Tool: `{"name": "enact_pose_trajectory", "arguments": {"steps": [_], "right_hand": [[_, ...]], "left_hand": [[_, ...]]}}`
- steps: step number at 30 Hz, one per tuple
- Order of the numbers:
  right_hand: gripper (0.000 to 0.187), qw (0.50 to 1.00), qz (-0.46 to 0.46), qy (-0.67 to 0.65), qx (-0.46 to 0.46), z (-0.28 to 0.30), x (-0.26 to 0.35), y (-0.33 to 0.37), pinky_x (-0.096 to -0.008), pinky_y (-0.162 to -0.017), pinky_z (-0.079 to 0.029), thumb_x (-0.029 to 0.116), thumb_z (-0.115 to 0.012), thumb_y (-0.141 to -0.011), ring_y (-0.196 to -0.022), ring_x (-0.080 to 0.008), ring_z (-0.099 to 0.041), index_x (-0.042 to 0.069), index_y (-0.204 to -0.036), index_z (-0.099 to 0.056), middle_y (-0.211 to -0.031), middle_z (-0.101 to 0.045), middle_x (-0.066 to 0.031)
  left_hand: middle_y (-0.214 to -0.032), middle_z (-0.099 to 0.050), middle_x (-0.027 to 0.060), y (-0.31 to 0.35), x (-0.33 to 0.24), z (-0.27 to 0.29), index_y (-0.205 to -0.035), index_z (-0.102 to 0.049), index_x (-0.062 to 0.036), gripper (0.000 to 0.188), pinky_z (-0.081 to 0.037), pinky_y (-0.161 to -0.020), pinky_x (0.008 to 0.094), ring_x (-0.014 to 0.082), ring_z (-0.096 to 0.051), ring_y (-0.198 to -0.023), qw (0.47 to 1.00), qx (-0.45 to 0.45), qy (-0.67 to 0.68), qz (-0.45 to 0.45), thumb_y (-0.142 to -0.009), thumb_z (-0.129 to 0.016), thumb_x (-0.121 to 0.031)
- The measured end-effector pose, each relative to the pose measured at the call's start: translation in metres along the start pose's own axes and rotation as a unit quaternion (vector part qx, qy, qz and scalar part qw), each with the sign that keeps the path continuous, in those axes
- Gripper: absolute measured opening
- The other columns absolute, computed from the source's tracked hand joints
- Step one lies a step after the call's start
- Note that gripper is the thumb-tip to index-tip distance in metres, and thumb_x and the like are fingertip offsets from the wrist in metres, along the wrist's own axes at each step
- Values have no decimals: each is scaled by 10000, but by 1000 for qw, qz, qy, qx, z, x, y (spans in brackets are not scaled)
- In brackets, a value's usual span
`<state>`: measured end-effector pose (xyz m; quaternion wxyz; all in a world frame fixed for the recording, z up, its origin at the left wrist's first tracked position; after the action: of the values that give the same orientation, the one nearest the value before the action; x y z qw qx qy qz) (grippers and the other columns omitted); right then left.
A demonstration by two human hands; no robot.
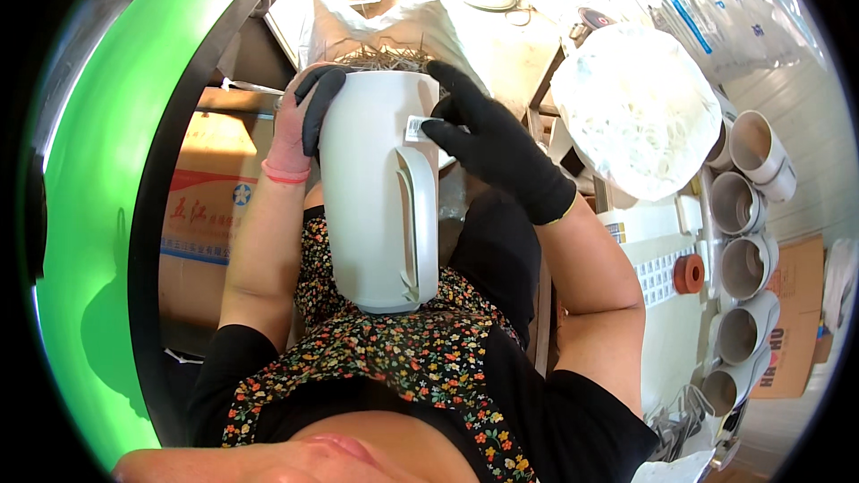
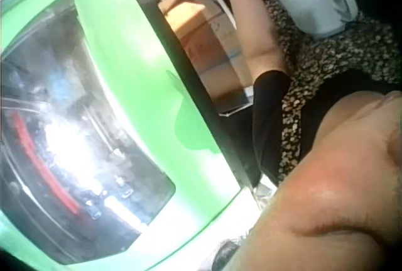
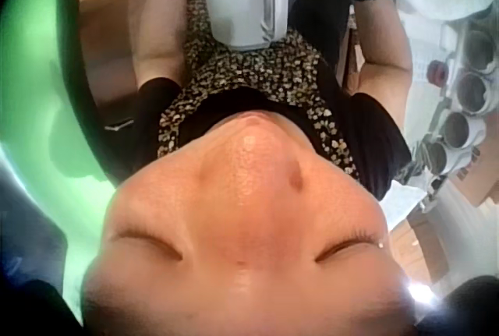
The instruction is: The person assembles white plastic containers by inserting a grey plastic handle into the container body. They then place a black rubber stopper into the container opening and apply a label to the side. The person repeats this process for multiple containers in a warehouse setting.
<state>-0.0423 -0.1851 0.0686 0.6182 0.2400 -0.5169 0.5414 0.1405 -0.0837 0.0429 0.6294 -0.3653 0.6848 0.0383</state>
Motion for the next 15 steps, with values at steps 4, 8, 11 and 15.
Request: {"name": "enact_pose_trajectory", "arguments": {"steps": [4,8,11,15], "right_hand": [[640,999,-9,45,-2,-14,2,-6,-234,-674,-442,71,-654,-833,-744,-79,-527,50,-1392,-341,-792,-551,-26],[681,987,-101,118,-49,1,-46,-8,-241,-579,-415,199,-721,-793,-635,-86,-505,26,-1353,-375,-697,-537,-26],[625,976,-108,157,-107,27,-119,28,-267,-558,-409,294,-706,-804,-615,-103,-483,29,-1303,-438,-686,-516,-30],[548,971,-177,123,-104,8,-164,112,-305,-732,-454,282,-662,-841,-833,-161,-553,12,-1274,-462,-923,-578,-111]], "left_hand": [[-980,-624,51,5,1,6,-1048,-592,13,181,-468,-795,220,104,-581,-889,1000,-7,-10,-10,-911,-504,-65],[-970,-635,51,4,0,-1,-1043,-598,17,184,-473,-787,223,101,-588,-868,1000,0,-10,2,-909,-508,-72],[-968,-638,73,-1,4,9,-1046,-588,19,196,-484,-788,240,126,-600,-870,1000,-22,-19,-8,-911,-494,-87],[-1027,-622,103,2,-19,18,-1068,-578,13,209,-490,-824,297,185,-603,-928,913,36,-378,-145,-914,-480,-89]]}}
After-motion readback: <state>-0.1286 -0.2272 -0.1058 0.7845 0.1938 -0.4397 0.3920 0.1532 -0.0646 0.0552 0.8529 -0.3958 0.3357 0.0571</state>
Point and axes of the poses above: each hand's wrist, its own y-axis away from the middle knuckle, its own z-axis out of the back of the hand, x = y × z, the point moved 10 cm from there along -y, towards the middle knuckle
